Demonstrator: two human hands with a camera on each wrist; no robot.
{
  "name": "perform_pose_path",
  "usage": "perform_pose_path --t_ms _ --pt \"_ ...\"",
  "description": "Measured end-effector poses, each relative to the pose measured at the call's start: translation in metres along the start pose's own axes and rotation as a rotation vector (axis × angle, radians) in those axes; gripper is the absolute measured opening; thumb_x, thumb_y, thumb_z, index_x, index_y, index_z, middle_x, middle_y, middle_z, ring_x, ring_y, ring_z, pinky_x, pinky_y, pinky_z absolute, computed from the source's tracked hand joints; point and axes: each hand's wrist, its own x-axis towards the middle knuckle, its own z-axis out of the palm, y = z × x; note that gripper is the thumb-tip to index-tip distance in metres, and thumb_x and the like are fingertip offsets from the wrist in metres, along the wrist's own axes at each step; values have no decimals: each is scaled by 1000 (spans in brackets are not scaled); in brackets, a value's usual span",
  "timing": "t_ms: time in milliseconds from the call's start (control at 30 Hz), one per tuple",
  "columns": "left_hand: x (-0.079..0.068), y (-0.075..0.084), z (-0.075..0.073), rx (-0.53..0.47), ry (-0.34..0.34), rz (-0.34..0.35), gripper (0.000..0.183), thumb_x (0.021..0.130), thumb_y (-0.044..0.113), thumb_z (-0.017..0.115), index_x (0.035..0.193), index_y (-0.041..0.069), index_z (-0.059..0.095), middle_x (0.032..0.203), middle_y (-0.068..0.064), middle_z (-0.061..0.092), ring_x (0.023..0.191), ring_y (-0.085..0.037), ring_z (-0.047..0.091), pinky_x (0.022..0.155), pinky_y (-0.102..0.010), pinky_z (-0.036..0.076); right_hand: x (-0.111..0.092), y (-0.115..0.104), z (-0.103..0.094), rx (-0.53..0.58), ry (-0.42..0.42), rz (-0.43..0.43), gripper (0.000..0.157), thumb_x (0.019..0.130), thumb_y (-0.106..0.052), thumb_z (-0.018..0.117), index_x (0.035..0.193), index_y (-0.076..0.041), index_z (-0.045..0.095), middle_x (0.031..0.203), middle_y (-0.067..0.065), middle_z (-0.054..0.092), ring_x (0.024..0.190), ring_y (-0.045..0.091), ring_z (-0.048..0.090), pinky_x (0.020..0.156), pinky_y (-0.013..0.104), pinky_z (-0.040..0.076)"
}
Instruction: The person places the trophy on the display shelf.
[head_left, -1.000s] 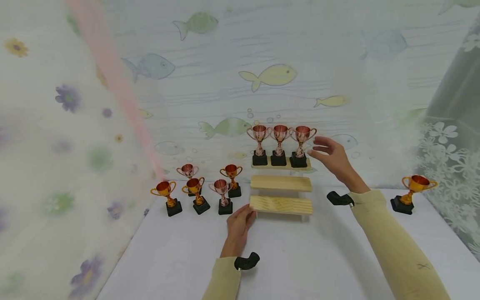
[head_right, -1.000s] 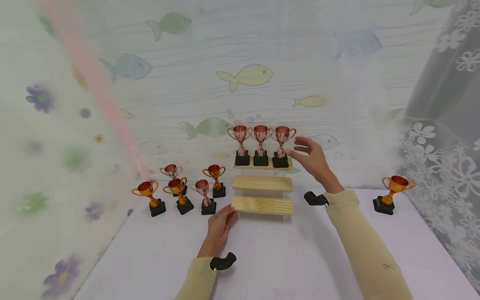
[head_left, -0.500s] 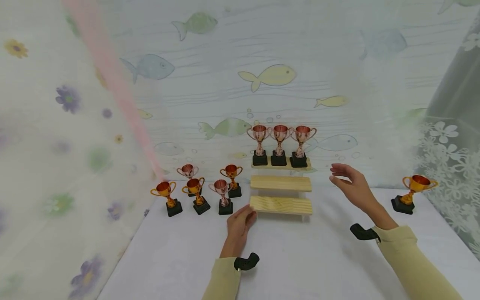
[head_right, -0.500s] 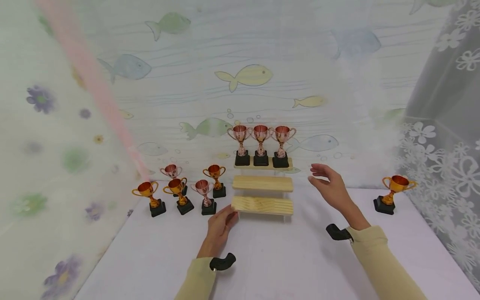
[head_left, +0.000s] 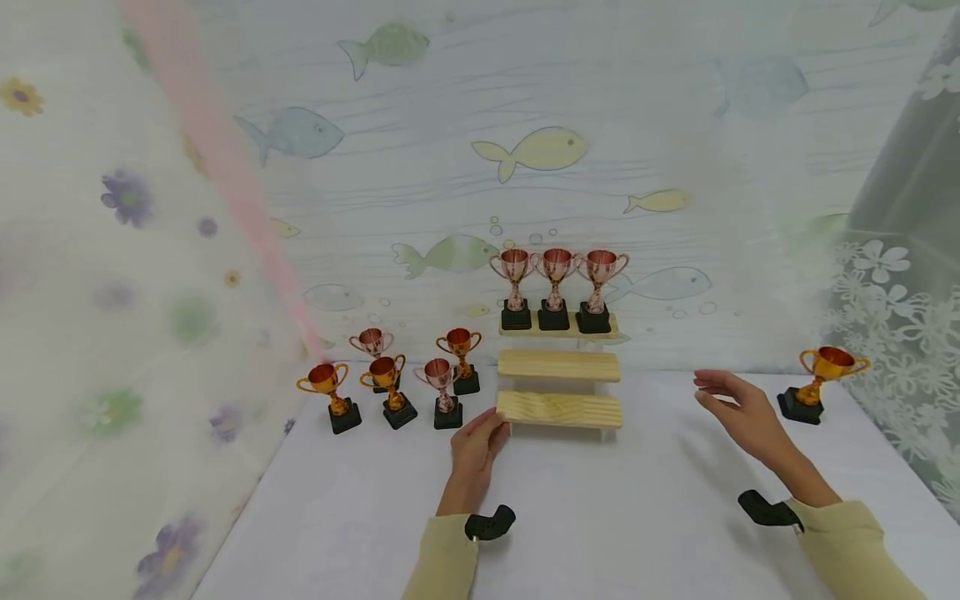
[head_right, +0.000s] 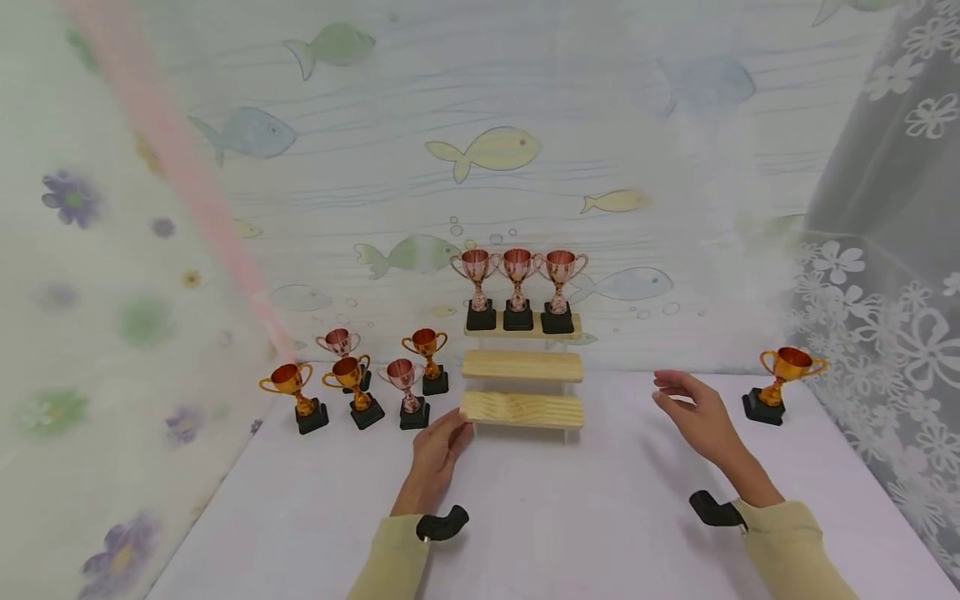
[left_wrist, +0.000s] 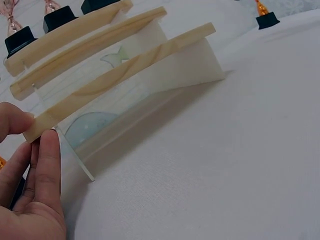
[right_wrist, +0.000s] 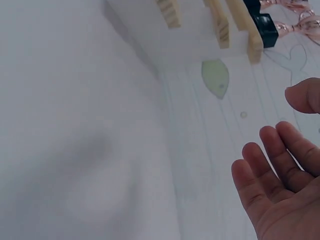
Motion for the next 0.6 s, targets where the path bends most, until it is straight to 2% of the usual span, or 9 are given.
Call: perform_pose_path --t_ms 167,233,333,433,500,600 --pt "2 -2 -2 -1 -5 -3 41 92 1 73 130 -7 62 119 -18 65 96 -16 69 91 -27 60 -16 21 -14 -40 32 42 41 105 -22 57 135 6 57 128 28 62 95 -24 44 78 -3 41" --pt "3 -2 -2 -6 -4 -4 40 92 0 73 130 -7 63 119 -18 65 96 -16 69 90 -27 60 -23 31 -21 -61 53 59 39 105 -23 58 132 6 60 124 22 65 93 -25 45 76 -2 42" --pt "3 -2 -2 -7 -8 -2 40 92 0 72 130 -8 63 119 -18 65 96 -16 69 90 -27 60 -36 46 -33 -97 87 100 37 105 -23 59 127 6 63 110 -4 68 90 -25 44 71 1 44" --pt "3 -1 0 -2 -14 -3 41 92 0 72 131 -8 62 120 -19 65 97 -16 69 91 -27 60 -48 59 -46 -99 109 187 40 105 -27 57 126 7 63 98 -29 59 84 -22 47 65 8 48" --pt "2 -1 1 0 -12 -5 41 92 0 72 131 -7 62 121 -19 65 97 -16 69 91 -27 60 -54 67 -55 -80 122 252 45 106 -30 56 128 8 61 92 -35 55 81 -18 50 63 11 50" --pt "1 -1 1 1 -10 -7 40 93 1 71 131 -7 62 123 -20 63 99 -17 69 92 -28 59 -59 78 -67 -27 150 322 48 105 -31 56 129 11 58 89 -36 56 77 -13 56 62 13 52"
